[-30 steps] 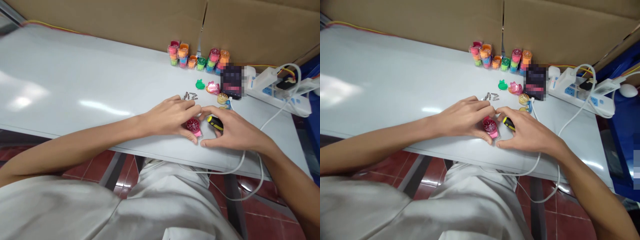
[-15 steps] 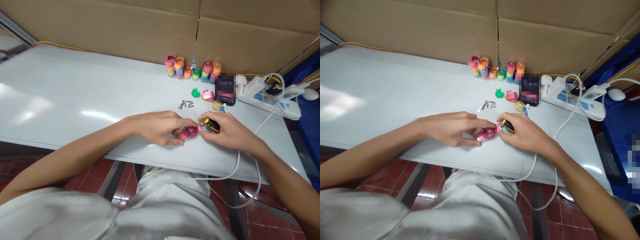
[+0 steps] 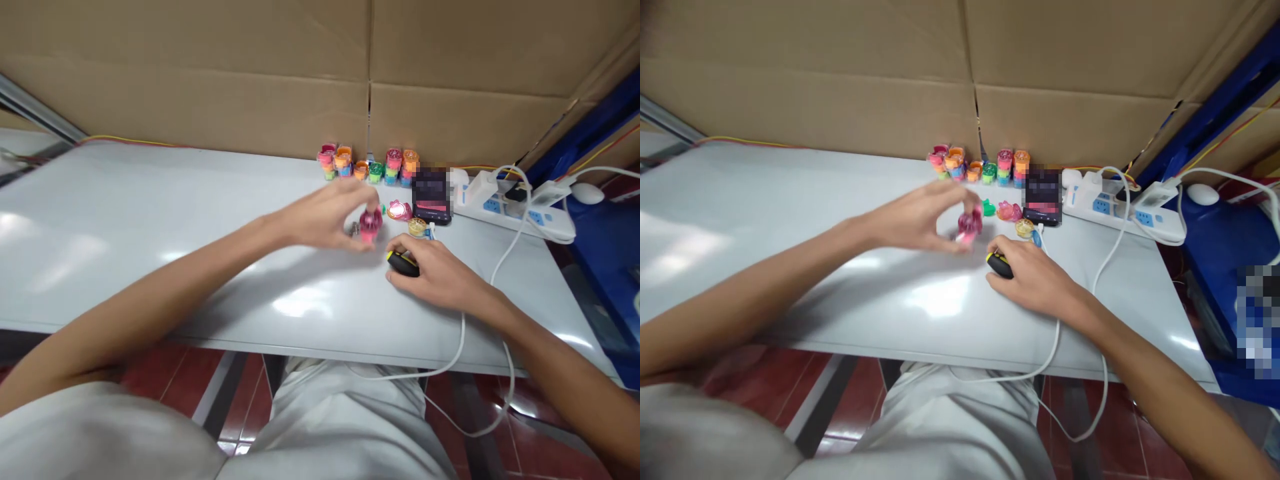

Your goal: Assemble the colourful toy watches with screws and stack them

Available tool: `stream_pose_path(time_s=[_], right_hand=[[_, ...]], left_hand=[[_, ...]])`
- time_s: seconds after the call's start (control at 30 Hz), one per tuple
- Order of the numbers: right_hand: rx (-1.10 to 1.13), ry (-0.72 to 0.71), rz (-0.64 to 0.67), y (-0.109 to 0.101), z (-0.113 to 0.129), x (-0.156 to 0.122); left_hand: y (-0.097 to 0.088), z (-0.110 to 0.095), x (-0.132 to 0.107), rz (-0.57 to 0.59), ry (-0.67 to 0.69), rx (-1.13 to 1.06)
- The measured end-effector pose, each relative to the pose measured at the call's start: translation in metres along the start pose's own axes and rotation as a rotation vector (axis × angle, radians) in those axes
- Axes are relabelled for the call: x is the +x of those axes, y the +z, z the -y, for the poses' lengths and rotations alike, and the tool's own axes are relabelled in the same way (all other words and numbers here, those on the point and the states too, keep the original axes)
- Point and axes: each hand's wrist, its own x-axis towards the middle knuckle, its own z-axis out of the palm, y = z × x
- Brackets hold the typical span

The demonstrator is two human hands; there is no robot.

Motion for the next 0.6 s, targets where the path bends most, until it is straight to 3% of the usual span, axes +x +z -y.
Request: stream_pose_path(time_s=[0.1,0.27,0.4,0.6], right_hand=[[0.01,-0.018,0.008,0.001,0.0,0.0],[0.029,-0.064,0.046,0.003,0.001,0.0],[0.042,-0.078,0.053,0.005,0.001,0.0],[0.057,-0.084,0.054,0.005,0.001,0.0]], left_hand=[[-0.01,0.044,0.038,-0.077,-0.066,0.2],[-0.006,0.103,0.087,0.024,-0.125,0.29],[-0.002,0.117,0.097,0.077,-0.115,0.32],[-0.001,0.115,0.096,0.051,-0.119,0.366]])
